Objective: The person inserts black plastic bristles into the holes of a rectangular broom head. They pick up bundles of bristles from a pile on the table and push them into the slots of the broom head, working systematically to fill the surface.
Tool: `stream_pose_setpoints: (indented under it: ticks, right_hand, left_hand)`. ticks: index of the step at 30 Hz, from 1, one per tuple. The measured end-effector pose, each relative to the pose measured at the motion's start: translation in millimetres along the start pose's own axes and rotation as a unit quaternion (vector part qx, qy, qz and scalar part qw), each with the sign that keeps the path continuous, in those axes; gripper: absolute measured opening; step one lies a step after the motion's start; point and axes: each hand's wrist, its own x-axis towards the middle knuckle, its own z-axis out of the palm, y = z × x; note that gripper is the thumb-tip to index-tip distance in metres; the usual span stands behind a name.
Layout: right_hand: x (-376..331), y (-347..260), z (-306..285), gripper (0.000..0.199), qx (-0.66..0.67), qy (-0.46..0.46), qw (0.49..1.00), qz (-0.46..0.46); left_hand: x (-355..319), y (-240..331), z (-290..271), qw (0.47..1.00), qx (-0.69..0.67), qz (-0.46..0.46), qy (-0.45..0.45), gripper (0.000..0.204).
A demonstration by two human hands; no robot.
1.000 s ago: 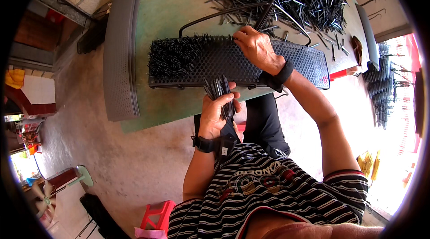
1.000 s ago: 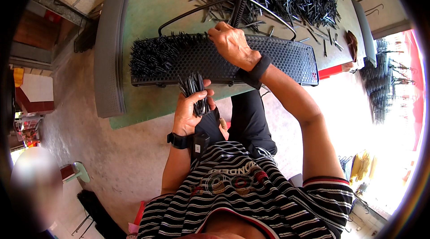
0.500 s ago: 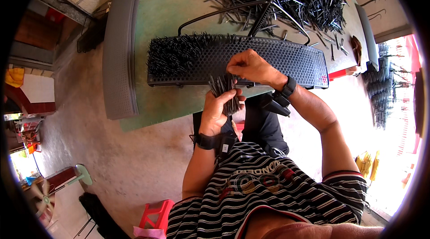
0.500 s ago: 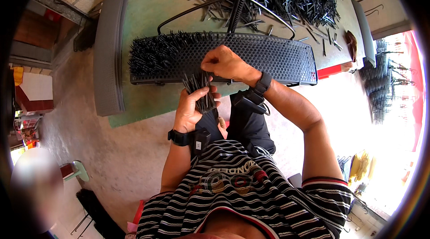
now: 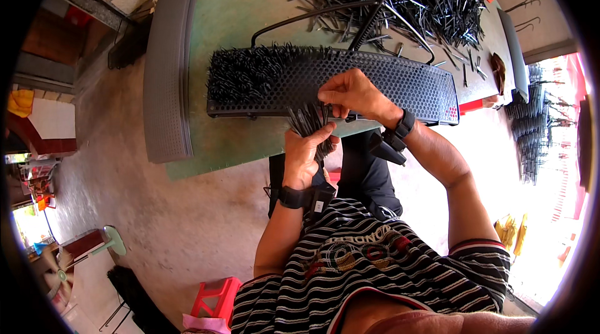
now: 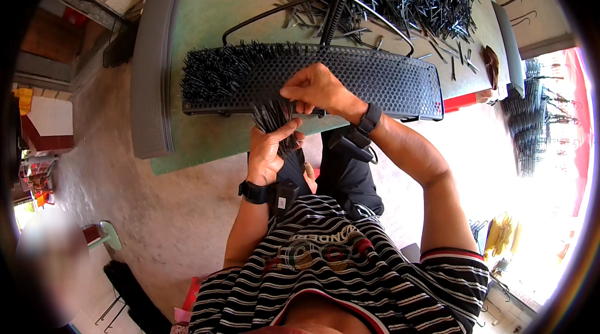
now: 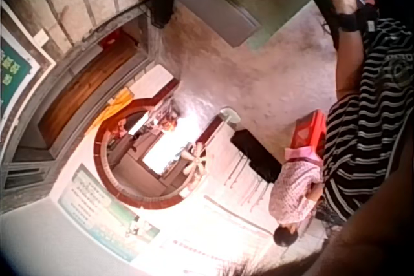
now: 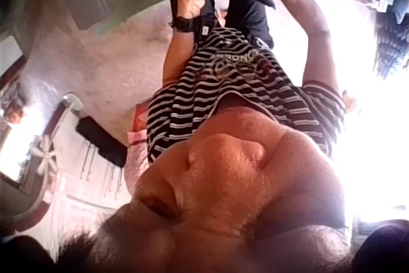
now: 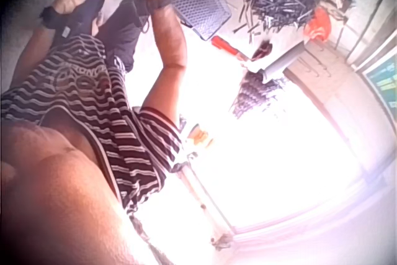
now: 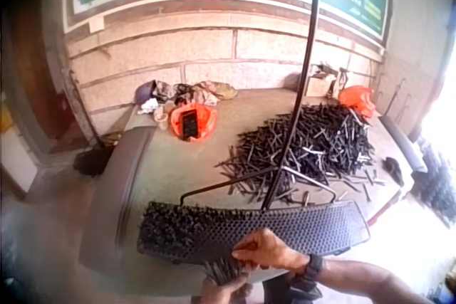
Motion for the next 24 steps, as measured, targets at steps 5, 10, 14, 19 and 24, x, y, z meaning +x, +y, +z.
stream_pose_setpoints:
  ticks: [5,10,14,19,24]
  right_hand:
    - [-5.4,7.0,7.8,0.021,0.012,0.031,0.999,-0.030]
    - [-13.5,8.5,9.3,0.017,0.196,0.043,0.979,0.031]
    - [-12.9,2.7,-1.5,0.014,0.097,0.090,0.990,-0.046]
    - [0.3,-15.5,-20.6,0.013,-0.089,0.313,0.908,-0.266]
    - [14.9,-6.5,-30.0,0.012,-0.173,0.325,0.857,-0.359]
  left_hand:
    - [-1.4,-0.6,5.8,0.998,-0.042,0.034,0.008,0.019]
    - [0.5,-1.5,6.2,0.997,-0.043,0.058,0.017,0.022]
    - [-0.4,-2.6,4.0,0.998,-0.039,0.055,-0.002,0.023]
    - [0.7,-2.8,-3.6,0.997,-0.066,0.026,-0.040,0.020]
    - [-5.7,4.4,1.4,0.998,-0.063,-0.022,-0.018,0.023]
